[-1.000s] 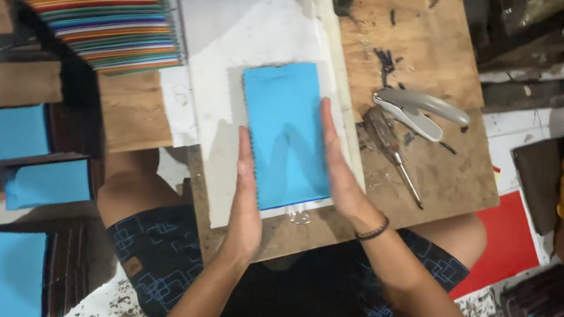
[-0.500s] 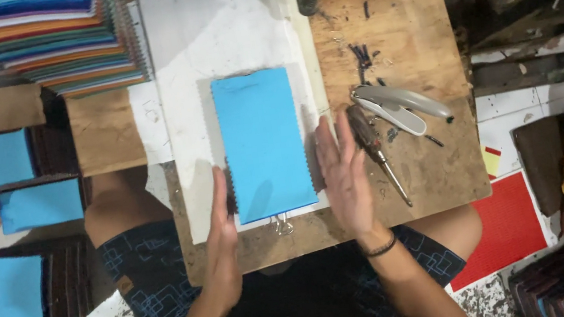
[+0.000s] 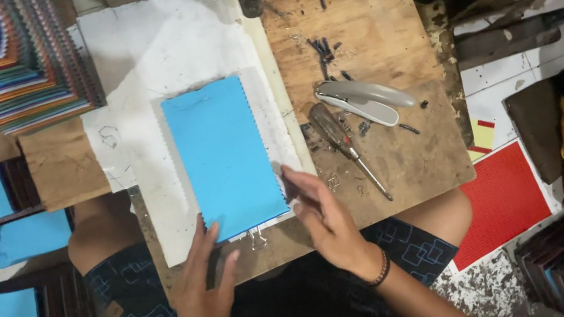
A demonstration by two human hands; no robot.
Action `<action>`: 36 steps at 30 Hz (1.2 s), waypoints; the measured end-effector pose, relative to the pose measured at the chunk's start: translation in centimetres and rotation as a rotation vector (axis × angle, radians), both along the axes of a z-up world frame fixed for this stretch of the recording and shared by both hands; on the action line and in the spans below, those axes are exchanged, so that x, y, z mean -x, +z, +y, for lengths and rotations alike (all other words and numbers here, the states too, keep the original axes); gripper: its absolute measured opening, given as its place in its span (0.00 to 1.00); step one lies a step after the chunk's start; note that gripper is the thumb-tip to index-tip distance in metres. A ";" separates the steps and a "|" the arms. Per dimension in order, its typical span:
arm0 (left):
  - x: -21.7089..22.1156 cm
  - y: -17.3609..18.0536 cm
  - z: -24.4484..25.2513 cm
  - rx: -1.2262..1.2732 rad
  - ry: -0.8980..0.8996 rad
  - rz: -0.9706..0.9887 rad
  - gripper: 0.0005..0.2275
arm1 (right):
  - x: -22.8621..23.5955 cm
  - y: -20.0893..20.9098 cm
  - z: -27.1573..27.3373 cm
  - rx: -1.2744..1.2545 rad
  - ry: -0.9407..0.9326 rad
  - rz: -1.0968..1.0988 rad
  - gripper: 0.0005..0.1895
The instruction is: The person trims the edges of fabric swatches using a small hand-held blade, then aligns the stack and uses a drill press to punch holes through the fabric samples.
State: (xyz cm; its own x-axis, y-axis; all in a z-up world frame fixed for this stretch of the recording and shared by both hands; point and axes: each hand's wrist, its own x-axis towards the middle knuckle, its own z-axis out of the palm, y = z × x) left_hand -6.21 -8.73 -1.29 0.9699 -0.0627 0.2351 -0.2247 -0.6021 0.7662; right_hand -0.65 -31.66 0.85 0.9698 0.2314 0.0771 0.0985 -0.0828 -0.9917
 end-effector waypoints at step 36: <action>-4.8 2.6 -1.7 -0.268 0.188 -0.054 0.30 | -15.8 -1.0 -2.2 0.644 0.033 -0.215 0.27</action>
State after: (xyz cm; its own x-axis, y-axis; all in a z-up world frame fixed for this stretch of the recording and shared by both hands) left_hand -1.45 -10.41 1.31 0.9571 0.0493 0.2856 -0.1266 -0.8154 0.5649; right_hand 15.13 -33.82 -0.12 0.9398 0.3252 0.1044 0.3010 -0.6439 -0.7034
